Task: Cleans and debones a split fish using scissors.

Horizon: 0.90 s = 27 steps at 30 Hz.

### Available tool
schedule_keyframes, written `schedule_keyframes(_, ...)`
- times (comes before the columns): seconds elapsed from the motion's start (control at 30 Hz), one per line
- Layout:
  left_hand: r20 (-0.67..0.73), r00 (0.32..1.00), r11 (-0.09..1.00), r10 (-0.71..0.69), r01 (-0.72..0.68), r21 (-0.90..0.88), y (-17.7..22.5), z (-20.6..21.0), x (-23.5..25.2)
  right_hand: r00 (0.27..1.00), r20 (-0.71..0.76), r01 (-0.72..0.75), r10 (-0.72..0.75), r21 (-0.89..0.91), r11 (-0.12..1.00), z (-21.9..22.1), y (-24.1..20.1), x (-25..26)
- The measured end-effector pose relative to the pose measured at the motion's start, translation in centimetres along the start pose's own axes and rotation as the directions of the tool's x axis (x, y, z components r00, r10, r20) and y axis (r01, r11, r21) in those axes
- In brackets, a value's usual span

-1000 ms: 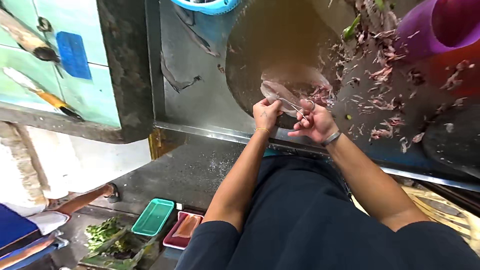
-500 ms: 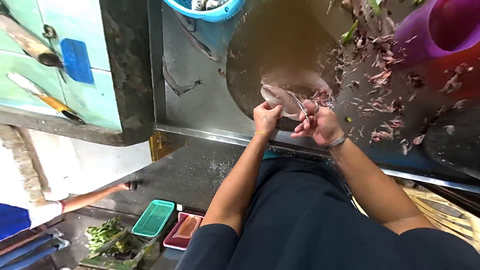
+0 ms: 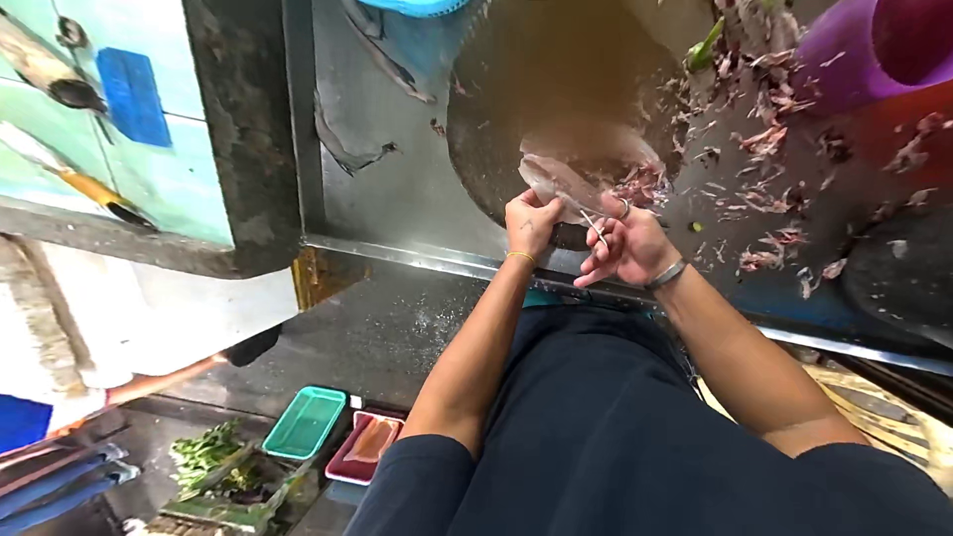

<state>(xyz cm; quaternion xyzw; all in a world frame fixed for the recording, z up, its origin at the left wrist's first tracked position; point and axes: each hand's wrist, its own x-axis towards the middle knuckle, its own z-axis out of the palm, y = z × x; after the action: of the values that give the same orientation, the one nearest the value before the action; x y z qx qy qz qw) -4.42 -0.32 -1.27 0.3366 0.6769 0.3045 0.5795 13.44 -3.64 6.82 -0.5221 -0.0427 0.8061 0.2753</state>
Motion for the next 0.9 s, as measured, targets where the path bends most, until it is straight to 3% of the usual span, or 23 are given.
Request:
schedule_keyframes(0.1,-0.008,1.0,0.999,0.009,-0.008,0.05,0.4,0.2,0.4,0.993,-0.071,0.095,-0.093,0.012,0.995,0.1,-0.3,0.1)
schedule_keyframes(0.17,-0.01,1.0,0.997,0.003,-0.002,0.075,0.4,0.1,0.5,0.999,-0.017,0.036,-0.036,0.034,0.999,0.2,-0.7,-0.1)
schedule_keyframes(0.23,-0.005,1.0,0.997,0.003,-0.002,0.074,0.2,0.2,0.3,0.999,-0.018,0.032,-0.034,-0.104,0.994,-0.3,-0.4,0.2)
schedule_keyframes(0.3,-0.015,1.0,0.998,0.007,-0.006,0.059,0.5,0.4,0.5,0.959,-0.026,0.248,-0.282,-0.402,0.881,-1.1,-1.4,-0.5)
schedule_keyframes(0.33,-0.018,1.0,1.0,0.007,-0.006,0.029,0.7,0.5,0.6,0.923,0.007,0.35,-0.384,-0.423,0.836,-1.7,-2.3,-1.0)
schedule_keyframes(0.37,-0.017,1.0,1.0,-0.011,0.011,0.002,0.6,0.5,0.1,0.913,0.002,0.387,-0.409,-0.325,0.863,-2.3,-2.9,-1.6)
schedule_keyframes(0.47,-0.022,0.999,0.999,-0.048,0.048,-0.006,0.2,1.4,-1.7,0.954,-0.094,0.272,-0.285,-0.13,0.953,-2.4,-2.9,-2.5)
schedule_keyframes(0.57,-0.036,0.999,0.999,-0.034,0.033,-0.023,0.4,1.8,-1.5,0.986,0.138,0.105,-0.092,-0.09,0.99,-1.7,-0.2,-1.6)
schedule_keyframes(0.6,-0.036,0.999,0.999,-0.037,0.036,-0.037,0.3,2.0,-1.9,0.991,0.132,0.042,-0.034,-0.06,0.997,-1.5,0.7,-1.3)
schedule_keyframes(0.7,-0.059,0.997,0.999,-0.047,0.045,-0.026,0.4,2.0,-1.2,0.987,-0.065,0.141,-0.144,-0.054,0.989,-0.9,0.1,-0.9)
schedule_keyframes(0.77,-0.05,0.998,0.998,-0.047,0.045,-0.041,0.1,1.8,-1.3,0.988,-0.015,0.152,-0.152,-0.028,0.988,-1.2,-0.4,-1.8)
schedule_keyframes(0.83,-0.029,0.999,0.998,-0.02,0.018,-0.064,-0.2,1.8,-1.6,0.997,0.08,0.02,-0.022,0.023,1.0,-1.5,-0.1,-1.5)
schedule_keyframes(0.9,-0.038,0.999,1.0,-0.008,0.007,-0.029,-0.2,2.0,-1.7,1.0,0.006,0.005,-0.005,0.045,0.999,-1.6,0.4,-0.8)
